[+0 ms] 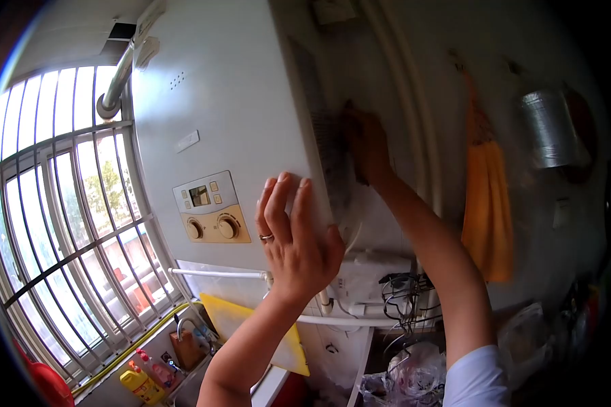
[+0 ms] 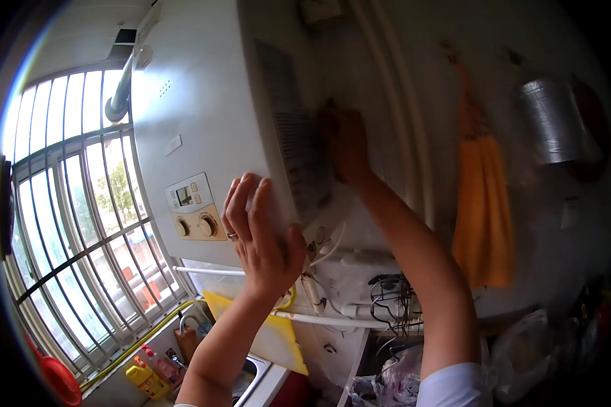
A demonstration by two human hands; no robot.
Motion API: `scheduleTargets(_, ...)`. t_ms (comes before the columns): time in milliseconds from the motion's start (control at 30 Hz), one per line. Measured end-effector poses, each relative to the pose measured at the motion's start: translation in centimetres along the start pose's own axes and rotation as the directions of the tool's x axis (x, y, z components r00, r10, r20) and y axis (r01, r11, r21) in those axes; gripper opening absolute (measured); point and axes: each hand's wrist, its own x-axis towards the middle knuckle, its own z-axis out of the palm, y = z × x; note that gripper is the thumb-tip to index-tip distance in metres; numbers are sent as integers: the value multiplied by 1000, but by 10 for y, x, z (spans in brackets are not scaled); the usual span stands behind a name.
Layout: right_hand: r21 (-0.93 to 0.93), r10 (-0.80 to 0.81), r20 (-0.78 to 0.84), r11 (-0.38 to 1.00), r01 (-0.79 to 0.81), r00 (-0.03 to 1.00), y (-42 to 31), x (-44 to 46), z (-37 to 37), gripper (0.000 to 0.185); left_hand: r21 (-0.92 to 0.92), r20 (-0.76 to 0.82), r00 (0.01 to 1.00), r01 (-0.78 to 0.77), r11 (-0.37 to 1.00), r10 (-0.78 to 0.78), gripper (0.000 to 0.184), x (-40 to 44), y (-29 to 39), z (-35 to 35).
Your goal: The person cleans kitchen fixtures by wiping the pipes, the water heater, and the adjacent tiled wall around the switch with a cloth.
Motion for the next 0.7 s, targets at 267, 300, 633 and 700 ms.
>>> scheduleTargets(267,120,-369,-401,886,448,838,-66,39,13,30,-6,20,1000,-7,1000,8,61,0,1,-2)
scheduleTargets(300,119,-370,-403,886,448,837,-64,46,22,30,-7,19,1000,-9,1000,10,61,0,1,-2)
scheduleTargets(633,-319,-304,-85,911,263,949,-33,81,29,27,-37,3,1000,-12,999,12,61,-1,-1,-1)
scheduleTargets(700,-191,-104,-18,977,99,994,-39,70,15,30,-26,-1,1000,-16,1000,16,61,-1,0,-1)
